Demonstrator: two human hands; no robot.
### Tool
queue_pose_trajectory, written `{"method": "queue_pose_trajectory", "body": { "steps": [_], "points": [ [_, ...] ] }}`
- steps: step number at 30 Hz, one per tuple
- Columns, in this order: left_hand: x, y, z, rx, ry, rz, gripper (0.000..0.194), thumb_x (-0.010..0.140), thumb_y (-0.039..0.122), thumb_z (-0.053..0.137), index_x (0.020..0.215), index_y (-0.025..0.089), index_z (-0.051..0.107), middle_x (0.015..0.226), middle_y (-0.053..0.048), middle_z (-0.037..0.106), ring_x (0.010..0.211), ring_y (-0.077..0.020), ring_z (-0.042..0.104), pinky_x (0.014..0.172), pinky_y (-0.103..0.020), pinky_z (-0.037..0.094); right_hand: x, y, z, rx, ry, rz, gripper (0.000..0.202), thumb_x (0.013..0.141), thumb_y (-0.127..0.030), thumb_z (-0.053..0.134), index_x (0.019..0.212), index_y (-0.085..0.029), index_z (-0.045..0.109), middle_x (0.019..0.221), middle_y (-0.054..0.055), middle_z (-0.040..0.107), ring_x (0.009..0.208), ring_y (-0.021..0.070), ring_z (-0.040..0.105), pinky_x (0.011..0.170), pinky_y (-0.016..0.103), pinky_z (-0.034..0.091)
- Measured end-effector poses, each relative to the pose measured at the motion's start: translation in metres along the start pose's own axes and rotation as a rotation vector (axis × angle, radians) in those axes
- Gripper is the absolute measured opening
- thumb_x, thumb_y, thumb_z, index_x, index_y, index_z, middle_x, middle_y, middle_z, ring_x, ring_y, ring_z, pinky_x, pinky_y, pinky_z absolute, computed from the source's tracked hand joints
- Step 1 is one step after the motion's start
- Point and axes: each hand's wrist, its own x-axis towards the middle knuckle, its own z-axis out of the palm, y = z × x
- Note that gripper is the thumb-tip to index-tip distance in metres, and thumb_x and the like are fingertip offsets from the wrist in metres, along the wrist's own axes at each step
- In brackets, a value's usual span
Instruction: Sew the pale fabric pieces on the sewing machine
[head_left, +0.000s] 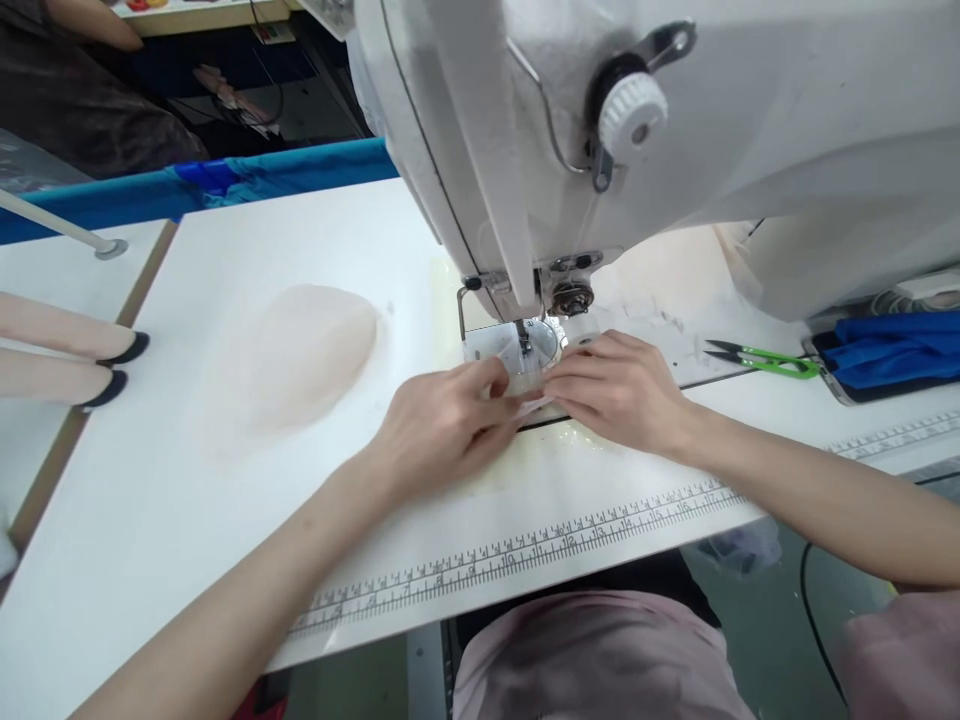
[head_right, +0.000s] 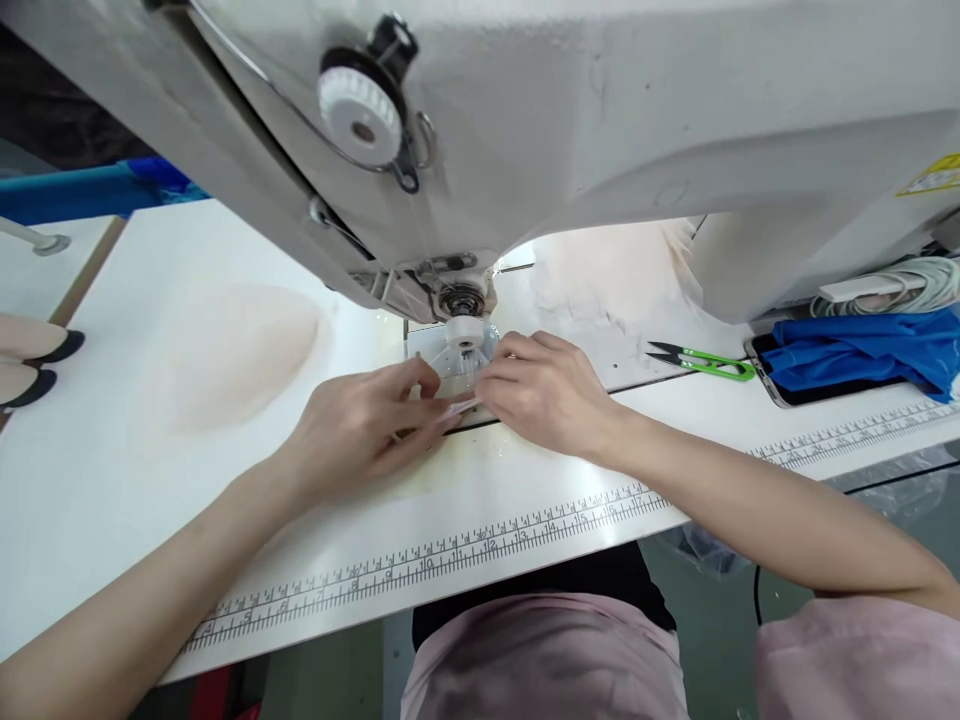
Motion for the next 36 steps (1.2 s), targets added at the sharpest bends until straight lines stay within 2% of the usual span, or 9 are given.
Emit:
{"method": "queue_pose_trajectory", "body": {
  "steps": [2,4,8,11,14,21,27,30,36],
  "points": [
    [-0.007,0.008,0.005,0.197,0.093,0.094,0.021,0.091,0.028,0.052,0.097,0.024,0.072,0.089,-0.004,0.068,0.063,-0.0141,0.057,0.048,-0.029,0.037,0.000,-0.002,-0.003,-0.069,0.010,-0.072,0.021,0.090,-0.012,0.055,0.077,-0.020,0.071,0.090,-0.002,0.075,0.093,0.0166,0.066,0.074,0.031,0.049],
    [-0.011,0.015,0.007,0.316,0.146,0.146,0.024,0.089,0.023,0.056,0.111,0.024,0.067,0.104,-0.004,0.071,0.081,-0.0199,0.065,0.059,-0.033,0.045,0.000,-0.004,-0.006,-0.092,-0.003,-0.115,0.022,0.089,-0.008,0.055,0.078,-0.019,0.070,0.092,0.000,0.075,0.099,0.0173,0.065,0.083,0.033,0.049],
    [-0.014,0.018,0.008,0.286,0.139,0.162,0.032,0.090,0.018,0.056,0.122,0.020,0.060,0.123,-0.008,0.066,0.114,-0.0254,0.061,0.090,-0.045,0.048,0.002,-0.006,-0.008,-0.091,-0.032,-0.145,0.024,0.090,-0.006,0.053,0.081,-0.020,0.070,0.093,-0.001,0.075,0.097,0.0149,0.066,0.090,0.033,0.050],
    [-0.016,0.015,0.009,0.223,0.127,0.156,0.033,0.091,0.019,0.055,0.123,0.020,0.059,0.121,-0.008,0.067,0.115,-0.0249,0.061,0.103,-0.051,0.043,0.002,-0.006,-0.009,-0.090,-0.044,-0.138,0.023,0.091,-0.009,0.052,0.081,-0.019,0.070,0.092,-0.001,0.075,0.092,0.0130,0.067,0.094,0.032,0.049],
    [-0.017,0.014,0.010,0.211,0.128,0.143,0.032,0.091,0.019,0.055,0.123,0.021,0.059,0.120,-0.007,0.067,0.116,-0.0247,0.061,0.108,-0.053,0.041,0.003,-0.006,-0.009,-0.085,-0.056,-0.133,0.022,0.092,-0.010,0.052,0.083,-0.018,0.070,0.091,0.000,0.076,0.093,0.0124,0.068,0.094,0.031,0.049],
    [-0.014,0.010,0.011,0.192,0.149,0.132,0.031,0.092,0.018,0.052,0.122,0.022,0.059,0.120,-0.007,0.067,0.115,-0.0237,0.062,0.111,-0.058,0.037,0.001,-0.005,-0.005,-0.122,-0.045,-0.129,0.025,0.092,-0.007,0.050,0.082,-0.021,0.069,0.093,-0.003,0.075,0.093,0.0114,0.067,0.094,0.031,0.049],
    [-0.010,0.005,0.010,0.163,0.107,0.084,0.031,0.094,0.019,0.048,0.123,0.022,0.058,0.122,-0.007,0.066,0.117,-0.0236,0.061,0.117,-0.061,0.025,0.004,0.000,0.001,-0.150,-0.018,-0.102,0.028,0.090,-0.003,0.049,0.082,-0.021,0.069,0.092,-0.002,0.076,0.087,0.0113,0.067,0.093,0.029,0.048],
    [-0.007,0.001,0.011,0.173,0.132,0.072,0.031,0.095,0.020,0.048,0.124,0.020,0.057,0.121,-0.009,0.067,0.115,-0.0225,0.062,0.117,-0.062,0.023,0.006,0.003,0.005,-0.155,-0.011,-0.084,0.029,0.089,-0.002,0.048,0.083,-0.020,0.071,0.088,-0.001,0.076,0.081,0.0122,0.068,0.091,0.030,0.049],
    [-0.001,-0.006,0.012,0.183,0.107,0.033,0.032,0.097,0.023,0.042,0.127,0.022,0.056,0.125,-0.007,0.065,0.117,-0.0224,0.060,0.118,-0.063,0.015,0.007,0.008,0.011,-0.169,-0.066,-0.024,0.027,0.088,-0.003,0.050,0.091,-0.020,0.071,0.091,0.000,0.076,0.087,0.0158,0.068,0.092,0.036,0.049]
  ]
}}
